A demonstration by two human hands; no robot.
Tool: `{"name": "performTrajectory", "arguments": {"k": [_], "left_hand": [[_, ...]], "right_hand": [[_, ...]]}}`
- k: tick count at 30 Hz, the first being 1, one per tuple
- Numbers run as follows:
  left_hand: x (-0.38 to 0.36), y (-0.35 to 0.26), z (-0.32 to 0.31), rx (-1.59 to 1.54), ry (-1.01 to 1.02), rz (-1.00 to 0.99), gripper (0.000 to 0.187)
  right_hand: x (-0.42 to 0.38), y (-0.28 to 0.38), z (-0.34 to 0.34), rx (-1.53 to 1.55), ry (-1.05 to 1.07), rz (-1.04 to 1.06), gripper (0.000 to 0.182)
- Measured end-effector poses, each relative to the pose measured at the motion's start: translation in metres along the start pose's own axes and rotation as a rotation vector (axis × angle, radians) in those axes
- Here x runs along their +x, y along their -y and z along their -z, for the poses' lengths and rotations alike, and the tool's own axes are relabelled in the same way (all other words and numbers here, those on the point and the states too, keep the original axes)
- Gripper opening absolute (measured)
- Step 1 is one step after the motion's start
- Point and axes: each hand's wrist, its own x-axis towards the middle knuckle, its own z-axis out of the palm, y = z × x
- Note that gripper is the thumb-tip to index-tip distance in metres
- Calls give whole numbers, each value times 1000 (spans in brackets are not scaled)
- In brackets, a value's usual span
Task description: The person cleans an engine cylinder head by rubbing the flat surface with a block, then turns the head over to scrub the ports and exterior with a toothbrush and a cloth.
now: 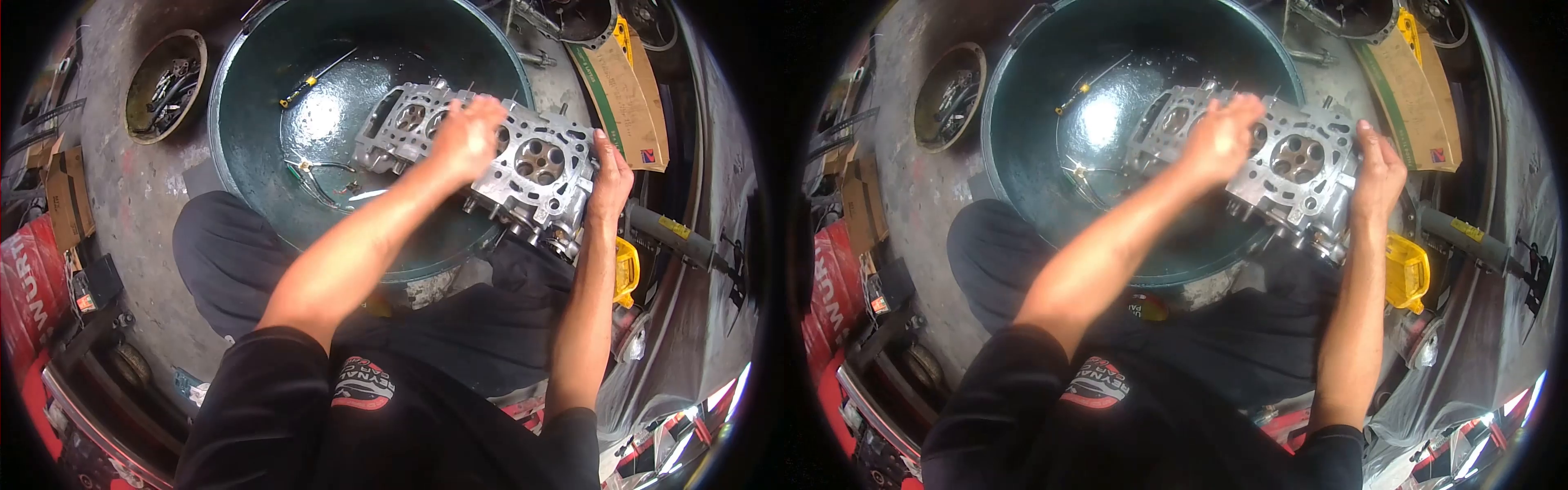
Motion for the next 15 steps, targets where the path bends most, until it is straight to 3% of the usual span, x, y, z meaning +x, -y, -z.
{"name": "performTrajectory", "arguments": {"k": [2,6,8,11,15], "left_hand": [[0,1,1,-60,-14,-35,43],[16,56,14,-15,-6,189,38],[-12,39,24,38,20,263,40],[-81,10,28,-93,-112,97,45],[-140,11,65,-167,-202,189,44]], "right_hand": [[4,-7,1,3,12,-20,41],[-3,-3,5,-103,24,11,42],[-17,13,-1,-83,8,10,42],[-30,29,-7,-125,66,16,35],[-56,67,-19,-192,250,500,22]]}}
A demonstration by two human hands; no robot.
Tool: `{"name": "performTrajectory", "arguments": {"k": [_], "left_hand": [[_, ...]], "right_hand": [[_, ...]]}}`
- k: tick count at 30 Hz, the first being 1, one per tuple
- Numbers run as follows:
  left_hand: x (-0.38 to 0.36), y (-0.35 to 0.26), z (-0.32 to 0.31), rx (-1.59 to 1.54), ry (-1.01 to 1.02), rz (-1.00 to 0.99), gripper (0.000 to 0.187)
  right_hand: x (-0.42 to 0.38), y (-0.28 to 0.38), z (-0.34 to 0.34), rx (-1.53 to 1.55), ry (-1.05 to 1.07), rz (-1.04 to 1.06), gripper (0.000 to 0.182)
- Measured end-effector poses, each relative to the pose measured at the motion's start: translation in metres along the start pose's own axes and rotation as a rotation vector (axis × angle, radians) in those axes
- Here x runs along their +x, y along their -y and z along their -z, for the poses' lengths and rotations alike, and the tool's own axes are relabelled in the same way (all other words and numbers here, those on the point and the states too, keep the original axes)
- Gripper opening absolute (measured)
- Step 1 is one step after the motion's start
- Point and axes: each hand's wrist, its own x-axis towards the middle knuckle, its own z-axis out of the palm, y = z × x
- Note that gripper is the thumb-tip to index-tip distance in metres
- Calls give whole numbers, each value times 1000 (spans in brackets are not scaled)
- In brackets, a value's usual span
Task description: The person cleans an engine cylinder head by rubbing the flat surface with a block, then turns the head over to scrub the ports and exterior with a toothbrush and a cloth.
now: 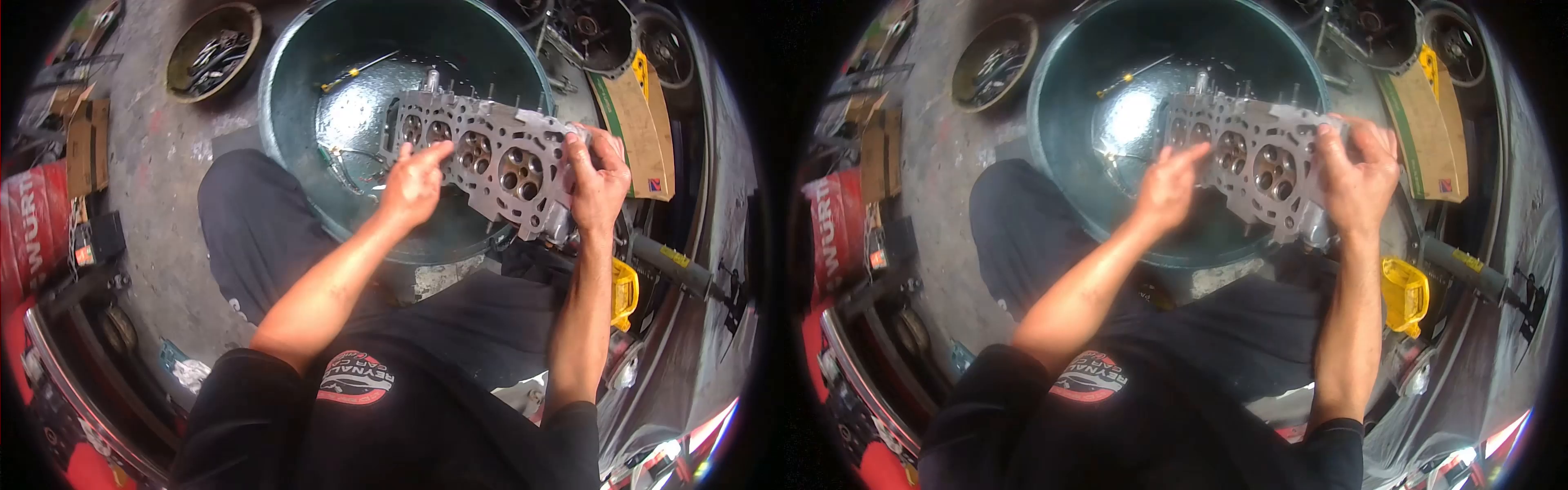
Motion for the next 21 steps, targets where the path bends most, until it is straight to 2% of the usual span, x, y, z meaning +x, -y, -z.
{"name": "performTrajectory", "arguments": {"k": [3,6,9,11,12,13,14,15,18,19,21], "left_hand": [[3,13,34,-102,-355,287,43],[-1,75,45,35,-758,175,41],[0,106,52,-86,-786,209,37],[-1,63,78,-225,-670,430,33],[-1,43,91,-282,-645,453,35],[-3,32,99,-338,-619,475,37],[-1,41,103,-214,-643,383,32],[-6,40,109,-162,-627,380,30],[-11,40,114,-102,-613,377,24],[-11,36,110,-69,-589,372,24],[-15,27,96,-4,-528,369,24]], "right_hand": [[12,36,-4,-129,119,391,24],[34,48,-21,-115,151,474,29],[64,58,-44,-150,186,504,38],[88,67,-62,-208,244,515,50],[106,63,-76,-203,231,591,54],[116,72,-84,-144,310,554,55],[126,81,-91,-86,386,512,57],[137,89,-96,-130,426,504,59],[156,107,-94,-39,712,230,60],[158,101,-95,-34,640,261,56],[168,79,-86,-4,691,181,54]]}}
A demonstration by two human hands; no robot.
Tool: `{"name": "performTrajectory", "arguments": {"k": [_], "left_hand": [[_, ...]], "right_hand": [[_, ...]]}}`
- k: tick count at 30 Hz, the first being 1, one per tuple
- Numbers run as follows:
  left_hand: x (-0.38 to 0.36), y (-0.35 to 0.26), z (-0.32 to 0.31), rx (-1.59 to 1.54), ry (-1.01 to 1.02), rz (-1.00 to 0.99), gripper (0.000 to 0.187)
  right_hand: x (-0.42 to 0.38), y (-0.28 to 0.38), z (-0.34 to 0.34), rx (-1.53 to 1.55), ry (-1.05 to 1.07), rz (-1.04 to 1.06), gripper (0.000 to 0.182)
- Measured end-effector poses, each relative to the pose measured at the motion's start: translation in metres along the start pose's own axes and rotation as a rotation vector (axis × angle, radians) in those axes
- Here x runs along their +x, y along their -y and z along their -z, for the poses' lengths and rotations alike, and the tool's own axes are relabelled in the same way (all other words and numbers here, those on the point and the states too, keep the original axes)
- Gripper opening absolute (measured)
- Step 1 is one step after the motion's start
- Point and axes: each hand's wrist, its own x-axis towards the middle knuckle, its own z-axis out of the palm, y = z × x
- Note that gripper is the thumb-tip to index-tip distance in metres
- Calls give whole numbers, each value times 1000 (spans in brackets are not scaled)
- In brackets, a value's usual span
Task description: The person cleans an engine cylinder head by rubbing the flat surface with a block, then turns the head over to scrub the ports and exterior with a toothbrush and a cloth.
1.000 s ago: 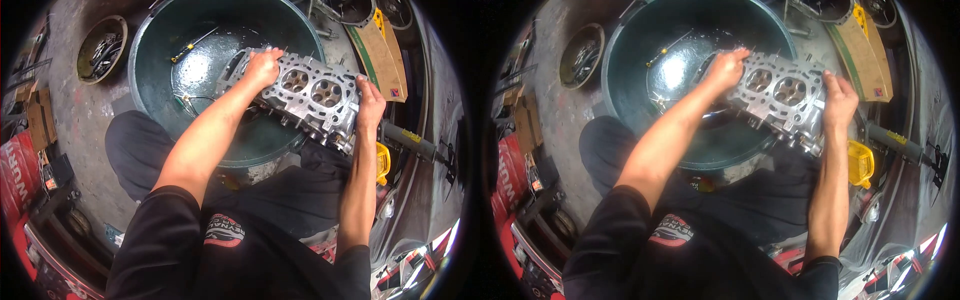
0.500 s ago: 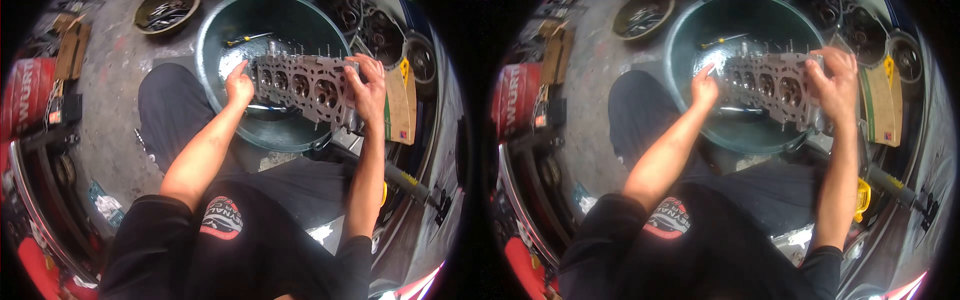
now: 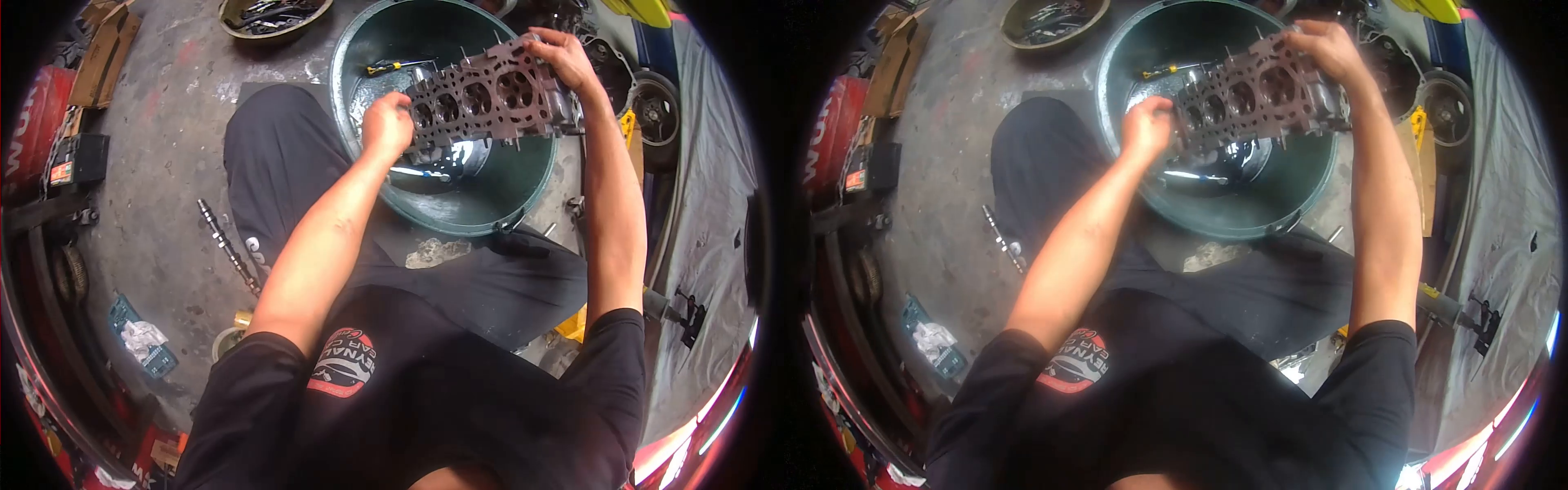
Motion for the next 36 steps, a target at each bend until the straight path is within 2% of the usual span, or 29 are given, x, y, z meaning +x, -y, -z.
{"name": "performTrajectory", "arguments": {"k": [1,2,4,5,6,8,10,11,12,14,17,20,21,23,26,28,32,36], "left_hand": [[-5,1,-8,97,-29,-113,30],[-8,2,-17,189,58,-146,50],[-15,-23,-28,423,343,-119,76],[-18,-28,-38,453,425,-223,91],[-23,-39,-45,449,458,-244,89],[-19,-52,-54,409,461,-232,91],[-5,-50,-56,338,349,-99,91],[4,-38,-59,285,244,-67,82],[6,-29,-59,167,34,-71,58],[12,-16,-56,121,-57,-66,35],[3,-8,-65,-8,-25,-138,25],[-6,-15,-63,-116,32,-139,27],[-4,-17,-62,-125,-31,-242,29],[1,-22,-59,-252,50,64,30],[9,-35,-51,-246,58,88,32],[21,-14,-61,-107,43,-65,33],[52,6,-79,-35,28,14,36],[128,20,-132,35,-129,-208,46]], "right_hand": [[-12,-6,0,108,-41,-49,53],[-23,-13,1,103,-90,-102,51],[-42,-24,2,126,-182,-168,50],[-50,-33,2,150,-226,-179,52],[-57,-38,3,186,-262,-133,57],[-76,-50,6,15,-272,40,40],[-104,-36,-2,-27,-317,35,35],[-117,-39,-8,-42,-350,84,33],[-131,-31,-12,-115,-376,159,30],[-154,-28,-19,-148,-386,174,26],[-177,-25,-28,-129,-435,191,21],[-182,-27,-30,-148,-453,220,20],[-183,-27,-29,-160,-464,215,20],[-186,-25,-32,-181,-480,208,20],[-201,-27,-34,-204,-510,179,22],[-218,-26,-38,-203,-518,146,24],[-245,-23,-53,-204,-572,108,22],[-258,-16,-71,-183,-689,-42,22]]}}
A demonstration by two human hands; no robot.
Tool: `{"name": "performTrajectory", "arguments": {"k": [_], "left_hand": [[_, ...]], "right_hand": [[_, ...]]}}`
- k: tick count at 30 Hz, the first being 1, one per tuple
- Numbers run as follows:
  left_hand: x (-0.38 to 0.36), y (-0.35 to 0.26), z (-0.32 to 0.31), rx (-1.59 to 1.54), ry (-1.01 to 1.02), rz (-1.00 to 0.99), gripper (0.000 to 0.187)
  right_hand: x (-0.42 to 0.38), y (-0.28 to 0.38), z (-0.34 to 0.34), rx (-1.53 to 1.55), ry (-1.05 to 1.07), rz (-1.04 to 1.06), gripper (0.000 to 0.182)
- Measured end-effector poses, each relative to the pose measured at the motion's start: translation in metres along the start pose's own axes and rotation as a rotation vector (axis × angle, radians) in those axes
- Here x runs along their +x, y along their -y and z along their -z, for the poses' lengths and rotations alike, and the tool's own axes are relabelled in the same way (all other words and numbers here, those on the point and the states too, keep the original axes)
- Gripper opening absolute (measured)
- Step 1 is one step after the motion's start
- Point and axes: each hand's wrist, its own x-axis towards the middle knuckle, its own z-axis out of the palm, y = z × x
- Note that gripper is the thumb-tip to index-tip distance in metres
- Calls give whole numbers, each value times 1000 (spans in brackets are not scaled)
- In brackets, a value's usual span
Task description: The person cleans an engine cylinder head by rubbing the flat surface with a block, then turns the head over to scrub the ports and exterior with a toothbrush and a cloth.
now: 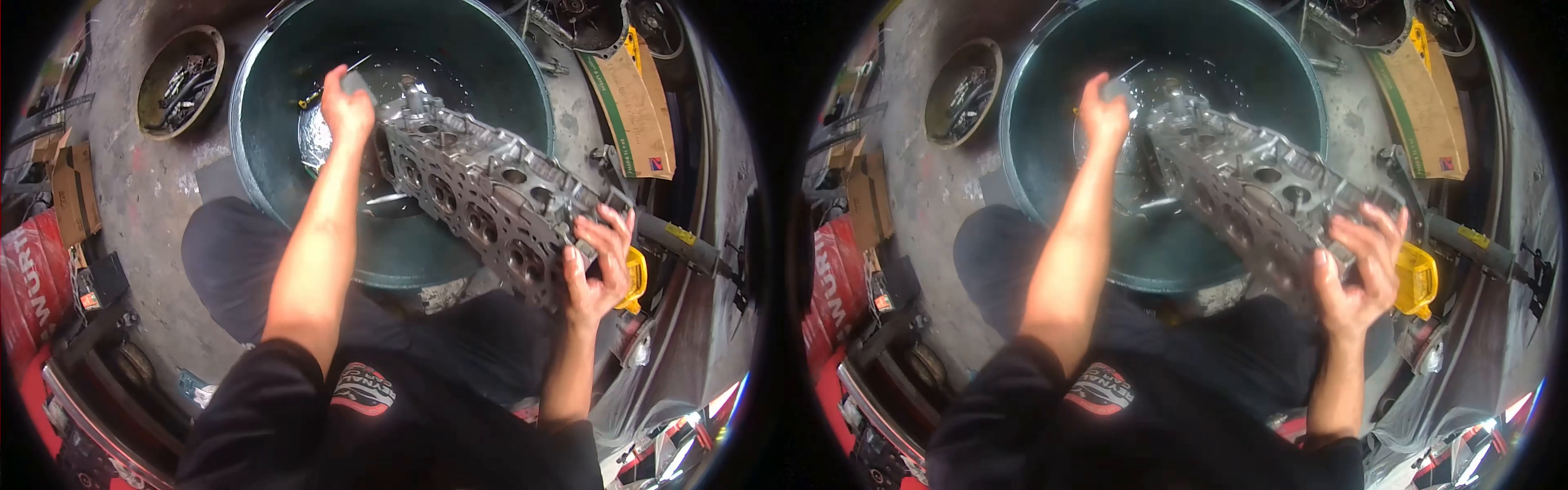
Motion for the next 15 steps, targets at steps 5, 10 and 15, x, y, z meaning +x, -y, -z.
{"name": "performTrajectory", "arguments": {"k": [5,10,15], "left_hand": [[81,25,-83,251,636,-119,47],[115,95,-184,294,805,-70,42],[77,94,-241,306,1342,-305,38]], "right_hand": [[8,-3,-11,7,-57,-161,22],[16,-4,-14,-45,-8,-207,26],[15,0,-9,-96,78,-326,33]]}}
